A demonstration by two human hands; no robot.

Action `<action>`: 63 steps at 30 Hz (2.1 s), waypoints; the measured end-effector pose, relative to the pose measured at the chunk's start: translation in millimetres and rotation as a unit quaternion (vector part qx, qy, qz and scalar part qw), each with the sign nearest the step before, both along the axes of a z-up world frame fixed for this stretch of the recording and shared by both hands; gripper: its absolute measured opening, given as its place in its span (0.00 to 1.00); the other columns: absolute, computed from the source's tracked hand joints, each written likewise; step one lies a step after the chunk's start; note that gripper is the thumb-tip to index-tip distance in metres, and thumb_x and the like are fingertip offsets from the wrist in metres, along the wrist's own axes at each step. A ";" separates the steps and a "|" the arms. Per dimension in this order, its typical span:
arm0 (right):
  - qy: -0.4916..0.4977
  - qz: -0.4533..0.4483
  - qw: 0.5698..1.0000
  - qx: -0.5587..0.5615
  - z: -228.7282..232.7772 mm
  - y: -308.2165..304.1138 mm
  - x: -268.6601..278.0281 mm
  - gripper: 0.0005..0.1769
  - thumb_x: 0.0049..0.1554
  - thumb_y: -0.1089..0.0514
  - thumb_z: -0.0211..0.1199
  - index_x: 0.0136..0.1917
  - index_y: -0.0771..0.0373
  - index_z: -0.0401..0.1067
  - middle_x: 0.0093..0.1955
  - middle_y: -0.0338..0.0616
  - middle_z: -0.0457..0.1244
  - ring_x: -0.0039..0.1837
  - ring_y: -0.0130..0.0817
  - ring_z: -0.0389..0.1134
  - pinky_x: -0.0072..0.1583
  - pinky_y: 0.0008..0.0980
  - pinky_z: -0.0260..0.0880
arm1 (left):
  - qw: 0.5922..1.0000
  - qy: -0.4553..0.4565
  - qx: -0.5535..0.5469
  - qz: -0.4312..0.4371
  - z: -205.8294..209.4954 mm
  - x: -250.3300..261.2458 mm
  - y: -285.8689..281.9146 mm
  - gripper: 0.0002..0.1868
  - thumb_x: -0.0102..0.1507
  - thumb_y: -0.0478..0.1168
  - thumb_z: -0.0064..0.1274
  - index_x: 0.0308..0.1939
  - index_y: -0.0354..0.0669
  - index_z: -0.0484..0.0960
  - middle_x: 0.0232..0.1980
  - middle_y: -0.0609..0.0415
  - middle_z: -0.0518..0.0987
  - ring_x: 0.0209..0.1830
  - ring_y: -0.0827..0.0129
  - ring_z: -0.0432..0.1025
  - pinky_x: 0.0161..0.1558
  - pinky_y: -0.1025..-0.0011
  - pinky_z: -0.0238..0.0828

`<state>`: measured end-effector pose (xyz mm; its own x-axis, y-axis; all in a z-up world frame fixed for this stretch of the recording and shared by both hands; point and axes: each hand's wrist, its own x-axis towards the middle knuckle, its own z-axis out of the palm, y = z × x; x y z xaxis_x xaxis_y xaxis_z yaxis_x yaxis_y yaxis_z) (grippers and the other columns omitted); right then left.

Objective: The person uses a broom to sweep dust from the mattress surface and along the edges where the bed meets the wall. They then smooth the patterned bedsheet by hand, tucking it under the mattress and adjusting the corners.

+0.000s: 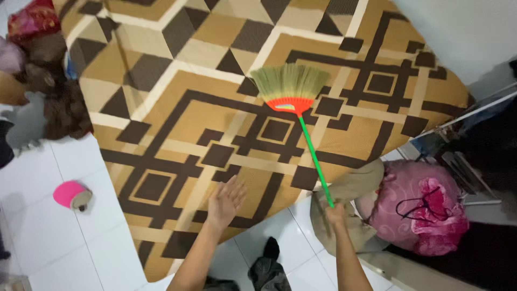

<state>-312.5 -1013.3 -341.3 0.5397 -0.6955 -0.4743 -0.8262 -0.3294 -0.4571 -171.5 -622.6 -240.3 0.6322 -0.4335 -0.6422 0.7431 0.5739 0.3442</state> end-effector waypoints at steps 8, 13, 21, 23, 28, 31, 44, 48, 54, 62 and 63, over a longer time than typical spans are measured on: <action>0.102 0.165 0.977 -0.092 -126.4 -60.1 -44.6 0.63 0.47 0.26 0.71 0.73 0.76 0.51 0.71 0.76 0.53 0.70 0.67 0.57 0.67 0.54 0.58 | 0.989 0.048 0.096 -0.104 -51.2 -29.4 -57.5 0.32 0.71 0.58 0.28 0.76 0.54 0.63 0.74 0.51 0.72 0.72 0.58 0.66 0.69 0.60 0.58; 0.016 0.152 0.986 -0.059 -134.4 -28.3 -32.8 0.45 0.56 0.30 0.59 0.69 0.70 0.62 0.54 0.70 0.63 0.55 0.64 0.65 0.57 0.55 0.66 | 0.983 0.098 0.144 -0.055 -85.3 -35.1 -42.7 0.31 0.71 0.57 0.24 0.76 0.55 0.63 0.73 0.53 0.72 0.70 0.58 0.66 0.67 0.56 0.59; -0.061 0.041 0.975 0.209 17.5 0.1 67.0 0.34 0.61 0.34 0.50 0.67 0.61 0.66 0.29 0.44 0.63 0.31 0.36 0.65 0.35 0.41 0.65 | 0.990 0.076 0.122 -0.001 -52.3 45.2 -87.9 0.29 0.72 0.56 0.29 0.75 0.54 0.64 0.74 0.55 0.71 0.72 0.61 0.65 0.66 0.64 0.60; -0.086 0.028 0.911 0.403 52.2 5.9 116.3 0.26 0.63 0.33 0.50 0.53 0.57 0.64 0.25 0.32 0.54 0.25 0.24 0.53 0.27 0.30 0.52 | 0.992 0.045 0.114 0.025 -30.3 73.0 -102.0 0.29 0.72 0.54 0.31 0.75 0.51 0.65 0.73 0.52 0.72 0.73 0.60 0.66 0.66 0.63 0.63; -0.107 -0.090 0.739 0.660 88.3 -1.9 206.4 0.24 0.66 0.35 0.49 0.41 0.56 0.62 0.25 0.25 0.47 0.23 0.16 0.43 0.24 0.19 0.43 | 0.994 -0.006 0.095 0.048 22.7 136.7 -123.2 0.29 0.71 0.54 0.28 0.75 0.51 0.63 0.72 0.53 0.73 0.70 0.59 0.66 0.64 0.62 0.65; -0.109 -0.183 0.662 0.719 69.6 -23.1 198.1 0.24 0.65 0.35 0.51 0.41 0.55 0.62 0.26 0.26 0.48 0.24 0.15 0.45 0.23 0.16 0.44 | 0.996 -0.008 0.071 0.054 39.3 163.6 -126.5 0.29 0.71 0.53 0.30 0.75 0.53 0.64 0.73 0.54 0.72 0.67 0.62 0.68 0.64 0.64 0.66; -0.013 -0.309 0.938 0.154 109.3 -160.2 -44.5 0.37 0.70 0.32 0.50 0.43 0.71 0.71 0.31 0.49 0.61 0.29 0.37 0.61 0.33 0.38 0.58 | 0.997 -0.043 -0.037 -0.044 39.1 224.3 -229.6 0.25 0.71 0.52 0.35 0.71 0.52 0.67 0.70 0.55 0.73 0.54 0.65 0.71 0.54 0.67 0.70; -0.013 -0.109 0.977 -0.183 167.1 -189.5 -3.0 0.36 0.65 0.31 0.55 0.52 0.71 0.76 0.41 0.70 0.66 0.43 0.68 0.71 0.45 0.55 0.68 | 0.993 -0.048 -0.053 -0.091 42.5 237.8 -264.1 0.23 0.71 0.52 0.36 0.68 0.53 0.70 0.65 0.56 0.76 0.51 0.65 0.72 0.47 0.66 0.66; -0.240 -0.227 0.902 0.278 233.7 -201.2 121.2 0.17 0.64 0.40 0.55 0.43 0.54 0.66 0.26 0.27 0.50 0.24 0.20 0.49 0.26 0.25 0.46 | 0.991 -0.028 -0.038 -0.125 47.2 234.7 -320.5 0.25 0.70 0.53 0.33 0.69 0.55 0.71 0.66 0.57 0.76 0.53 0.68 0.72 0.52 0.69 0.69; -0.232 -0.066 0.917 0.319 236.0 -225.8 261.3 0.09 0.60 0.45 0.59 0.48 0.49 0.68 0.25 0.26 0.52 0.25 0.18 0.51 0.26 0.25 0.48 | 0.958 -0.099 0.071 -0.261 63.6 253.6 -430.7 0.27 0.68 0.57 0.44 0.69 0.56 0.70 0.67 0.61 0.76 0.53 0.72 0.73 0.53 0.71 0.68; -0.241 -0.051 0.904 0.350 229.9 -233.8 273.2 0.10 0.60 0.46 0.59 0.49 0.51 0.69 0.25 0.27 0.52 0.24 0.19 0.51 0.27 0.25 0.47 | 0.951 -0.105 0.075 -0.282 62.2 256.7 -452.2 0.28 0.66 0.58 0.44 0.68 0.57 0.70 0.67 0.62 0.76 0.54 0.73 0.75 0.54 0.71 0.70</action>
